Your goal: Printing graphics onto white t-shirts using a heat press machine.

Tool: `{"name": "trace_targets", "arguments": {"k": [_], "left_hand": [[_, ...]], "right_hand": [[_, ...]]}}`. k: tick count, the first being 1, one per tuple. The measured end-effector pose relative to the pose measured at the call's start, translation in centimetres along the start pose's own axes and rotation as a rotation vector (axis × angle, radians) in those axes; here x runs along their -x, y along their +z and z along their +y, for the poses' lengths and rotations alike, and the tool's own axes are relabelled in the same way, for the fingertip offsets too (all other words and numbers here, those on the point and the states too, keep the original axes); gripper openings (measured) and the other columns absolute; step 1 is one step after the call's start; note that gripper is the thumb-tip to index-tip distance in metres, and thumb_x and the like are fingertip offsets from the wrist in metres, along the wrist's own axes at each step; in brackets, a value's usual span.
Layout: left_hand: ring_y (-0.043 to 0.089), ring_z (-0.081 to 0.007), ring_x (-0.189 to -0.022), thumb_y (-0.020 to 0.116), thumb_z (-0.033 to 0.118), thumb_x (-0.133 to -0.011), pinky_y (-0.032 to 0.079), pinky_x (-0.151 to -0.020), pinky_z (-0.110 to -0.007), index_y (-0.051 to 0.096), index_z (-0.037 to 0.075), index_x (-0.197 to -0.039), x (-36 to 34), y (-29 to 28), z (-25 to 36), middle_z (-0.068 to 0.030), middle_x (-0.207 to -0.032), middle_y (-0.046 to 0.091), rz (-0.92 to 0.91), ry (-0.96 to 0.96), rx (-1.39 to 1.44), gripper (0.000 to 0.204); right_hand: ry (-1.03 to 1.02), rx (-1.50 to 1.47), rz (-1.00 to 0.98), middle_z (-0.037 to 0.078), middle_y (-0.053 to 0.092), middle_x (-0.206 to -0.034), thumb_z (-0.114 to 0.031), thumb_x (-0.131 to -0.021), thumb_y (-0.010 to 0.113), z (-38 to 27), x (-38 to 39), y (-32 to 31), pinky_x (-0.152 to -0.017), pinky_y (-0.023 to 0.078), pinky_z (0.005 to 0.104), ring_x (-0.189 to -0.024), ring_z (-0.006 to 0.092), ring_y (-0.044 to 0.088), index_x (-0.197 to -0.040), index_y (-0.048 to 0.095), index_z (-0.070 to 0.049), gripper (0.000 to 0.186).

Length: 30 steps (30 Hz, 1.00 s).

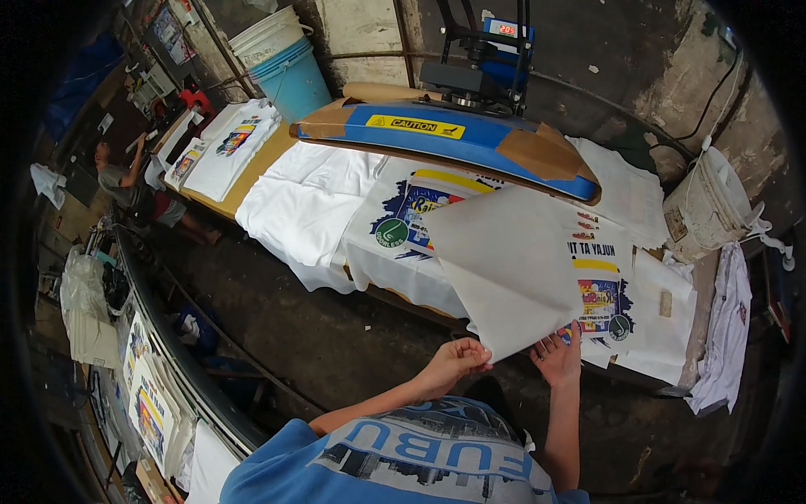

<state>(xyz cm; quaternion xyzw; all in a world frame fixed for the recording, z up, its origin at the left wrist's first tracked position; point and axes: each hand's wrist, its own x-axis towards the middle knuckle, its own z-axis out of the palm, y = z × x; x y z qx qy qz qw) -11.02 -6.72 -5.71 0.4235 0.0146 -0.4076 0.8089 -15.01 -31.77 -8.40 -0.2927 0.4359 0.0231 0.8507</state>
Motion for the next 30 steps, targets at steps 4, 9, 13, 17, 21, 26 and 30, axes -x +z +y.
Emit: {"name": "trace_targets", "arguments": {"k": [4,9,13,17,21,26,30], "left_hand": [[0.060,-0.0102,-0.084,0.064,0.017,-0.087,0.047,-0.078,-0.023,0.055,0.004,-0.094,-0.3,2.1,-1.2,-0.0043,-0.088,0.062,-0.056,-0.018,-0.050,0.017],[0.057,-0.0089,-0.091,0.065,0.016,-0.086,0.045,-0.083,-0.023,0.055,0.003,-0.098,-3.2,8.0,-3.6,-0.0043,-0.096,0.062,-0.054,0.126,-0.054,0.020],[0.055,-0.0085,-0.085,0.063,0.017,-0.086,0.044,-0.078,-0.022,0.056,0.006,-0.099,-7.7,14.0,-6.8,-0.0003,-0.092,0.060,-0.026,0.123,-0.146,0.019],[0.056,-0.0102,-0.077,0.063,0.016,-0.085,0.047,-0.071,-0.024,0.057,0.003,-0.096,-13.9,17.8,-14.2,-0.0020,-0.086,0.060,0.051,0.031,-0.191,0.017],[0.058,-0.0126,-0.071,0.062,0.008,-0.081,0.050,-0.065,-0.026,0.057,0.000,-0.095,-18.5,16.4,-21.7,-0.0051,-0.083,0.060,0.106,-0.002,-0.430,0.017],[0.060,-0.0133,-0.061,0.056,0.003,-0.078,0.046,-0.054,-0.022,0.061,-0.001,-0.092,-18.7,15.0,-22.8,-0.0075,-0.073,0.061,0.233,-0.108,-0.611,0.015],[0.057,-0.0115,-0.060,0.054,0.003,-0.078,0.046,-0.055,-0.023,0.061,0.000,-0.095,-17.2,14.2,-21.5,-0.0062,-0.072,0.061,0.263,-0.123,-0.542,0.019]], "right_hand": [[-0.220,-0.113,-0.118,-0.003,0.056,-0.089,-0.037,-0.083,0.061,-2.2,-1.0,-1.8,-0.070,0.039,0.0269,-0.081,0.0104,0.051,-0.105,0.054,-0.009,0.036],[-0.562,-0.004,-0.103,-0.005,0.055,-0.075,-0.015,-0.083,0.064,-9.2,-0.5,-3.8,-0.055,0.037,0.0216,-0.060,0.0060,0.047,-0.096,0.059,-0.010,0.015],[-0.894,0.036,-0.041,-0.005,0.051,-0.065,-0.008,-0.082,0.064,-15.1,0.9,-6.6,-0.045,0.034,0.0215,-0.049,0.0058,0.042,-0.089,0.059,-0.009,0.009],[-0.940,0.006,0.124,-0.004,0.050,-0.062,-0.007,-0.082,0.064,-18.4,-0.5,-17.2,-0.045,0.035,0.0222,-0.048,0.0063,0.042,-0.085,0.058,-0.009,0.007],[-0.776,0.076,0.161,0.000,0.049,-0.063,-0.003,-0.079,0.060,-17.2,-2.7,-27.2,-0.046,0.040,0.0251,-0.051,0.0097,0.048,-0.077,0.056,-0.007,0.006],[-0.717,0.753,0.362,0.011,0.062,-0.083,0.003,-0.074,0.054,-19.7,-4.4,-34.5,-0.057,0.051,0.0305,-0.070,0.0193,0.061,-0.090,0.061,0.001,0.017],[-1.182,1.040,0.640,0.016,0.059,-0.092,-0.009,-0.077,0.062,-25.5,-8.4,-35.7,-0.070,0.049,0.0356,-0.078,0.0281,0.060,-0.102,0.060,-0.004,0.026]]}}
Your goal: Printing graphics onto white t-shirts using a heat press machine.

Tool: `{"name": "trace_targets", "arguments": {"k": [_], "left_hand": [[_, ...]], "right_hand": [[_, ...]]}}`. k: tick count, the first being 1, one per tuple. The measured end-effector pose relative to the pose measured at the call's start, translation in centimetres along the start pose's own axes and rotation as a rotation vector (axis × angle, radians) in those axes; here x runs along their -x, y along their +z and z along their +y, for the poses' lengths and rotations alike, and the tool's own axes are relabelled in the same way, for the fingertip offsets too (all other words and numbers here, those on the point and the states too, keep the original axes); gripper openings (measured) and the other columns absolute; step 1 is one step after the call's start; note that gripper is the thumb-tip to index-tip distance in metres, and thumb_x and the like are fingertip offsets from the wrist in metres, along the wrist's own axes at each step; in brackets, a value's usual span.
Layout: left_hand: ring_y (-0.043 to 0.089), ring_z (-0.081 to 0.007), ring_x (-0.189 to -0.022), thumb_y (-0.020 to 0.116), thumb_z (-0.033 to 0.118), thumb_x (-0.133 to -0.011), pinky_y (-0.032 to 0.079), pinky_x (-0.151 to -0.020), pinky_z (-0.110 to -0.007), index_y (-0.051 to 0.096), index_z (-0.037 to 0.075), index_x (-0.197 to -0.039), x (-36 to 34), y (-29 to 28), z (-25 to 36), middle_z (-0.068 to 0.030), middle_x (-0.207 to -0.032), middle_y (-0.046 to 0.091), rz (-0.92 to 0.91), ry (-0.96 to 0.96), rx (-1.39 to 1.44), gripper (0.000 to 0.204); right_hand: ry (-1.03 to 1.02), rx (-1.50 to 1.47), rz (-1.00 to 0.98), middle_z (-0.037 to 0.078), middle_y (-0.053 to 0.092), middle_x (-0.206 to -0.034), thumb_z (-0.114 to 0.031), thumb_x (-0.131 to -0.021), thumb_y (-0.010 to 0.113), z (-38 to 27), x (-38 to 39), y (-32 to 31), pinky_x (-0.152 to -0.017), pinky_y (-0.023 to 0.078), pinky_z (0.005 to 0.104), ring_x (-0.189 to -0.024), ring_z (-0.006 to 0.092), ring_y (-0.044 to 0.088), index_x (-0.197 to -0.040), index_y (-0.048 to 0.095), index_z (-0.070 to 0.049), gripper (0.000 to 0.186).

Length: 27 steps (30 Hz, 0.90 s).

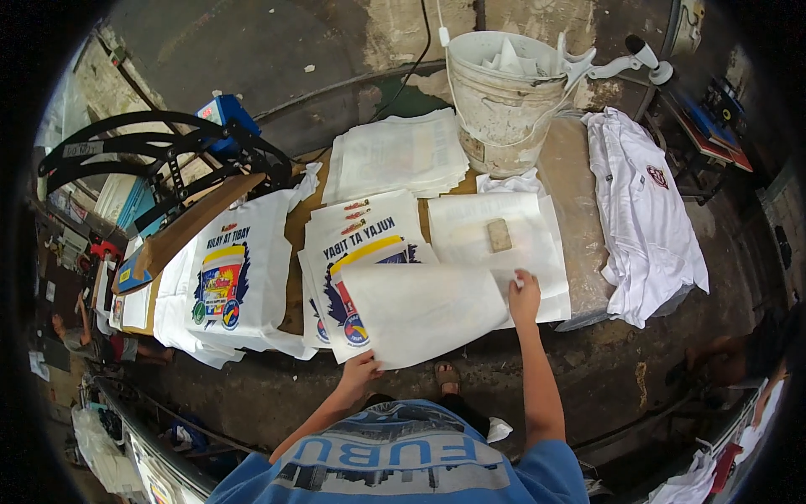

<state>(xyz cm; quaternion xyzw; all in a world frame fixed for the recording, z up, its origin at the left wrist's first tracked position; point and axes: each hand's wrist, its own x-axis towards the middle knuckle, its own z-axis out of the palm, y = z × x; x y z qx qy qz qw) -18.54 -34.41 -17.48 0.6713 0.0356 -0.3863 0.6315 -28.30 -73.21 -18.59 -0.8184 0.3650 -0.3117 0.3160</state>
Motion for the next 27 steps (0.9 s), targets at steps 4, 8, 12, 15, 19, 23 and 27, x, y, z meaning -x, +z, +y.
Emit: {"name": "trace_targets", "arguments": {"k": [4,8,12,15,19,23,27], "left_hand": [[0.057,-0.0116,-0.068,0.051,0.001,-0.078,0.046,-0.061,-0.024,0.057,0.000,-0.112,2.9,-0.7,5.7,-0.0065,-0.087,0.062,0.107,-0.105,0.257,0.035],[0.054,-0.0140,-0.091,0.053,0.009,-0.081,0.043,-0.074,-0.027,0.049,0.001,-0.123,2.1,-0.4,13.0,-0.0063,-0.108,0.058,-0.156,0.078,0.313,0.043],[0.053,-0.0123,-0.085,0.054,0.016,-0.090,0.044,-0.074,-0.027,0.054,0.007,-0.105,-3.5,4.0,19.1,-0.0024,-0.093,0.055,-0.251,0.188,0.465,0.017],[0.053,-0.0116,-0.087,0.049,0.005,-0.085,0.043,-0.078,-0.026,0.044,0.000,-0.131,-3.8,10.3,25.5,-0.0022,-0.106,0.058,-0.332,0.330,0.426,0.046],[0.054,-0.0106,-0.077,0.056,0.002,-0.081,0.044,-0.073,-0.024,0.054,-0.002,-0.121,-6.2,13.8,24.2,-0.0031,-0.092,0.061,-0.298,0.434,0.434,0.041],[0.054,-0.0113,-0.064,0.054,0.000,-0.076,0.047,-0.061,-0.024,0.059,-0.002,-0.115,-9.1,15.6,13.8,-0.0038,-0.080,0.059,-0.120,0.218,0.387,0.039],[0.056,-0.0127,-0.059,0.050,-0.003,-0.078,0.050,-0.057,-0.025,0.060,0.001,-0.115,-10.2,19.3,5.0,-0.0052,-0.082,0.061,0.005,-0.032,0.439,0.039]], "right_hand": [[-0.060,0.131,0.003,0.017,0.055,-0.105,-0.018,-0.075,0.068,-1.9,-5.6,3.0,-0.080,0.046,0.0411,-0.099,0.0313,0.054,-0.113,0.055,-0.007,0.041],[-0.141,0.426,-0.276,0.017,0.053,-0.109,-0.025,-0.073,0.070,-2.5,-8.5,6.9,-0.083,0.046,0.0441,-0.102,0.0348,0.052,-0.125,0.046,-0.010,0.059],[-0.210,0.471,-0.323,0.016,0.056,-0.106,-0.021,-0.075,0.066,0.9,-10.7,9.2,-0.083,0.045,0.0432,-0.099,0.0314,0.055,-0.124,0.046,-0.008,0.055],[-0.307,0.355,-0.102,0.016,0.059,-0.105,-0.017,-0.076,0.064,7.4,-13.1,8.1,-0.082,0.046,0.0421,-0.095,0.0309,0.058,-0.125,0.045,-0.007,0.054],[0.038,-0.726,0.019,0.011,0.061,-0.102,-0.014,-0.080,0.064,11.8,-13.6,0.4,-0.073,0.049,0.0281,-0.089,0.0180,0.059,-0.124,0.048,-0.004,0.048],[0.283,-0.514,0.196,0.007,0.058,-0.089,-0.013,-0.083,0.066,9.5,-12.2,-10.3,-0.068,0.046,0.0248,-0.078,0.0125,0.055,-0.121,0.050,-0.002,0.043],[0.131,-0.524,0.346,0.008,0.057,-0.094,-0.016,-0.085,0.066,8.0,-9.4,-17.1,-0.065,0.045,0.0246,-0.078,0.0125,0.055,-0.122,0.050,-0.002,0.043]]}}
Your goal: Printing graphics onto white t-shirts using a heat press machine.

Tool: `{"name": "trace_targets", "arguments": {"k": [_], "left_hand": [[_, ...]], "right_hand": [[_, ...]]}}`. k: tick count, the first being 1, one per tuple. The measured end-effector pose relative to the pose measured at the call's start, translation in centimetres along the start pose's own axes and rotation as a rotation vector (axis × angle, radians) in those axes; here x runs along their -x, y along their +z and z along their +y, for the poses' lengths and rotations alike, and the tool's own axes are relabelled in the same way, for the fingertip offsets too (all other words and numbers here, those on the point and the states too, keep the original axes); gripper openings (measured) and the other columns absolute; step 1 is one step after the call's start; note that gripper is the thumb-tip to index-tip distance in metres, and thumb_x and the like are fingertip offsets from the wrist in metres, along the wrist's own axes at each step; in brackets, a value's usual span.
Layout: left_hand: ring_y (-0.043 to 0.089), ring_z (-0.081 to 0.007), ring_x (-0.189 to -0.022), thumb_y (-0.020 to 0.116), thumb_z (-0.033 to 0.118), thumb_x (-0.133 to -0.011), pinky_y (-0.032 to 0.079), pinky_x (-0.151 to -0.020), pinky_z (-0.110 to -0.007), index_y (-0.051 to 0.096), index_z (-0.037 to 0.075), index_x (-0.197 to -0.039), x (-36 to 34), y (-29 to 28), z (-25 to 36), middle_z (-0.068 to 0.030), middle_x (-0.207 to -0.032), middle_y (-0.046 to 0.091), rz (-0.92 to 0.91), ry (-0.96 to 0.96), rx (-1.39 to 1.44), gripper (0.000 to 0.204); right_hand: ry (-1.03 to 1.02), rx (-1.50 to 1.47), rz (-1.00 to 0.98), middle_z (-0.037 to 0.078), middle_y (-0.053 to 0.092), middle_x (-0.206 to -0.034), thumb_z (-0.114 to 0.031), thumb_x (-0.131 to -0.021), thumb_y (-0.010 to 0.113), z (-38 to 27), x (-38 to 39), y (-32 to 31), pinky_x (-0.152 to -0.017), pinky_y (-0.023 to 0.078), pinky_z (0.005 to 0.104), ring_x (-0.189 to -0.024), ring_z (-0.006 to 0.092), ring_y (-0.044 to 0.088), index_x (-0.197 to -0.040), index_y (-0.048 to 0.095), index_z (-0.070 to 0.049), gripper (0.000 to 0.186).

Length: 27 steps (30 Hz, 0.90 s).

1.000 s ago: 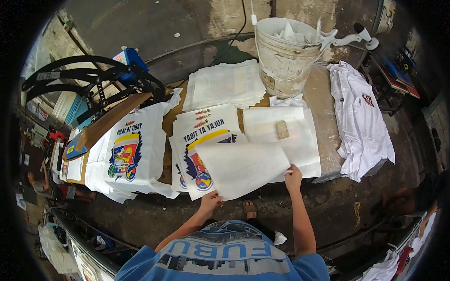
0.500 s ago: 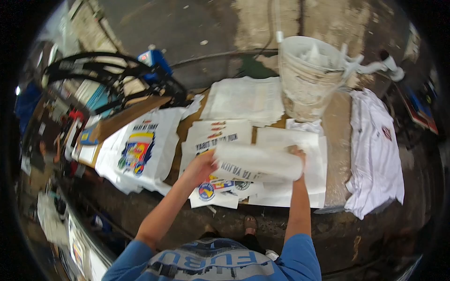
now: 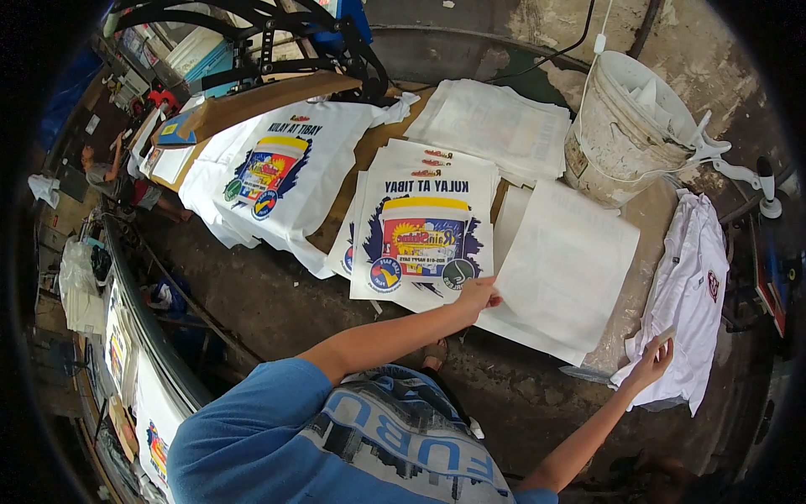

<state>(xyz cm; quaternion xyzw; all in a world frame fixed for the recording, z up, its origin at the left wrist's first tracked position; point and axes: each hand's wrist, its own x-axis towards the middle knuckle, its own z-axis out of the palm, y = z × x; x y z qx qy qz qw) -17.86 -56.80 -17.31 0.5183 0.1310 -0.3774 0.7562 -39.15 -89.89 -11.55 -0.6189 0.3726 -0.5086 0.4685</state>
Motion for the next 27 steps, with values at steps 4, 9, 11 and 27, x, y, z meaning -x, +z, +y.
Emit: {"name": "trace_targets", "arguments": {"k": [4,9,11,27], "left_hand": [[0.059,-0.0136,-0.064,0.050,-0.006,-0.077,0.051,-0.061,-0.024,0.061,0.003,-0.116,-0.1,-0.4,-3.8,-0.0059,-0.086,0.062,0.080,-0.069,-0.046,0.041],[0.060,-0.0133,-0.067,0.050,-0.005,-0.077,0.052,-0.061,-0.025,0.061,0.004,-0.115,0.1,-1.0,-4.0,-0.0066,-0.086,0.064,0.091,0.010,-0.075,0.041],[0.061,-0.0131,-0.071,0.049,-0.002,-0.078,0.052,-0.062,-0.026,0.062,0.004,-0.111,-0.3,-1.5,-4.8,-0.0072,-0.084,0.065,0.006,0.087,-0.189,0.035],[0.062,-0.0152,-0.080,0.055,0.020,-0.088,0.051,-0.067,-0.027,0.061,0.005,-0.105,20.8,-24.7,-0.6,-0.0052,-0.090,0.062,0.172,-0.070,0.053,0.024]], "right_hand": [[-0.078,0.136,-0.174,0.010,0.055,-0.103,-0.014,-0.085,0.064,-2.2,2.1,1.4,-0.066,0.046,0.0244,-0.082,0.0135,0.055,-0.124,0.049,-0.002,0.043],[-0.123,0.586,-0.583,0.018,0.052,-0.113,-0.009,-0.081,0.063,-3.3,8.5,12.1,-0.076,0.046,0.0312,-0.094,0.0253,0.054,-0.124,0.049,-0.004,0.045],[-0.414,0.488,-0.661,0.022,0.050,-0.118,-0.006,-0.080,0.060,-1.2,10.6,14.8,-0.085,0.044,0.0396,-0.101,0.0344,0.052,-0.126,0.048,-0.006,0.047],[-0.597,0.397,-0.743,0.013,0.055,-0.114,0.003,-0.079,0.056,-2.3,17.9,27.4,-0.080,0.045,0.0339,-0.098,0.0272,0.055,-0.114,0.054,-0.004,0.036]]}}
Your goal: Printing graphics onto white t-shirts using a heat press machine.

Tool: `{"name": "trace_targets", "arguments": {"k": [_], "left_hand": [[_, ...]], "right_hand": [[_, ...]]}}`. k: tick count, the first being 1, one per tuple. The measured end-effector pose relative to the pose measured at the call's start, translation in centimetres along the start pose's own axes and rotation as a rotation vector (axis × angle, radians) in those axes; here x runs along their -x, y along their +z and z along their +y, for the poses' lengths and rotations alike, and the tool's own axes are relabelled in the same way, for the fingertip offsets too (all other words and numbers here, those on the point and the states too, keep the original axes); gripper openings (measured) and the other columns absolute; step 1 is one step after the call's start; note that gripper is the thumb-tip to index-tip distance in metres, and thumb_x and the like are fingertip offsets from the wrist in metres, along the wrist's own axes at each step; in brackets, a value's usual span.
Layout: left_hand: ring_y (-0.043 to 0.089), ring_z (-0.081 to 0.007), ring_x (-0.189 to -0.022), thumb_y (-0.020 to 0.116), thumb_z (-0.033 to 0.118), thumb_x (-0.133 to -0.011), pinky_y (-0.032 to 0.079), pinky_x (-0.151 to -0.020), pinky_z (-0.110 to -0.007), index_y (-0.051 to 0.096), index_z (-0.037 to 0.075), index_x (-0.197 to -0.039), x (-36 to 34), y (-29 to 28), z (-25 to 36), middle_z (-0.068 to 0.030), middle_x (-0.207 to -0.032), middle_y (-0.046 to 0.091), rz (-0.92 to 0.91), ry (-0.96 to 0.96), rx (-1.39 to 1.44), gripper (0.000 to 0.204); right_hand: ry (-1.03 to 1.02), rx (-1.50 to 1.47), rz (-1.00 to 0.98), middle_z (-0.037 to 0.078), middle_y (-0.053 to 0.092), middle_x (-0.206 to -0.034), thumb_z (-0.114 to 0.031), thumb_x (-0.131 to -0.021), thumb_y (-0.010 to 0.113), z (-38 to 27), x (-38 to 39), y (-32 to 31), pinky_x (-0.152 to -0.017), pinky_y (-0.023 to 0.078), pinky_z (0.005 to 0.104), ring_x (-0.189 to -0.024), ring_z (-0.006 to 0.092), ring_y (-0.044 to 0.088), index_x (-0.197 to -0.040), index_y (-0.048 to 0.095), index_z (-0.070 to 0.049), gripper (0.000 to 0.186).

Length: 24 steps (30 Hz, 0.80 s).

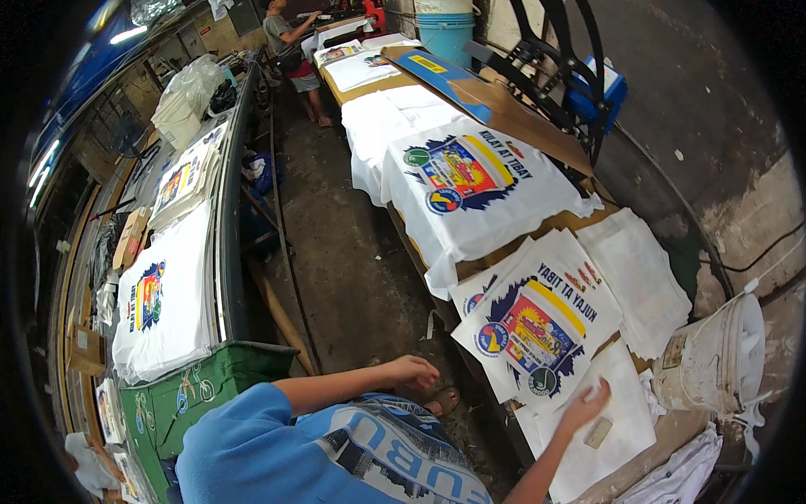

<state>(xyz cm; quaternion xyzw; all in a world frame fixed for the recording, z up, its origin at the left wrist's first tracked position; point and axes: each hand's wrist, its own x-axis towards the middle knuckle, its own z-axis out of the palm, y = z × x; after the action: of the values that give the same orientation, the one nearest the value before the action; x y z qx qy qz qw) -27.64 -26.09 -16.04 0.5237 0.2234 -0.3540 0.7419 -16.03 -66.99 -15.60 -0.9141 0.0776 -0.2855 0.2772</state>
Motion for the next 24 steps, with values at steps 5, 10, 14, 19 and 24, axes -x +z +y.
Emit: {"name": "trace_targets", "arguments": {"k": [5,10,14,19,24], "left_hand": [[0.061,-0.0139,-0.079,0.051,0.019,-0.090,0.051,-0.067,-0.028,0.060,0.004,-0.104,3.9,-7.3,2.1,-0.0040,-0.090,0.061,0.171,0.051,0.113,0.023],[0.060,-0.0131,-0.083,0.046,0.018,-0.092,0.049,-0.071,-0.026,0.059,0.005,-0.106,7.9,-12.9,2.8,-0.0036,-0.093,0.061,0.213,0.213,0.323,0.023],[0.060,-0.0124,-0.085,0.046,0.017,-0.091,0.048,-0.071,-0.025,0.060,0.006,-0.106,11.1,-17.2,2.5,-0.0037,-0.094,0.061,0.335,0.266,0.395,0.023],[0.060,-0.0108,-0.084,0.051,0.033,-0.090,0.048,-0.069,-0.025,0.062,0.009,-0.107,10.8,-20.4,1.7,-0.0022,-0.097,0.063,0.265,0.251,0.303,0.031],[0.062,-0.0200,-0.090,0.035,0.071,-0.083,0.048,-0.074,-0.032,0.055,0.005,-0.120,7.7,-18.8,7.6,-0.0102,-0.106,0.063,0.023,0.180,0.171,0.079]], "right_hand": [[0.003,-0.629,-0.396,0.010,0.060,-0.102,0.002,-0.077,0.061,-16.6,1.5,11.4,-0.073,0.047,0.0266,-0.084,0.0175,0.057,-0.112,0.057,-0.001,0.035],[0.120,-1.008,-0.720,0.008,0.055,-0.115,-0.008,-0.071,0.072,-28.8,2.7,20.9,-0.088,0.040,0.0319,-0.104,0.0173,0.050,-0.125,0.047,-0.005,0.059],[0.580,-1.092,-0.863,0.000,0.060,-0.103,-0.016,-0.070,0.075,-30.7,4.6,26.5,-0.068,0.039,0.0277,-0.087,0.0129,0.055,-0.110,0.057,-0.005,0.045],[0.682,-1.364,-0.984,0.011,0.049,-0.129,-0.013,-0.084,0.064,-35.4,6.6,24.0,-0.100,0.038,0.0403,-0.115,0.0250,0.050,-0.131,0.042,-0.002,0.053],[0.956,-1.540,-1.170,0.013,0.047,-0.131,-0.020,-0.087,0.057,-36.7,3.1,22.9,-0.106,0.030,0.0451,-0.121,0.0310,0.044,-0.132,0.039,-0.001,0.052]]}}
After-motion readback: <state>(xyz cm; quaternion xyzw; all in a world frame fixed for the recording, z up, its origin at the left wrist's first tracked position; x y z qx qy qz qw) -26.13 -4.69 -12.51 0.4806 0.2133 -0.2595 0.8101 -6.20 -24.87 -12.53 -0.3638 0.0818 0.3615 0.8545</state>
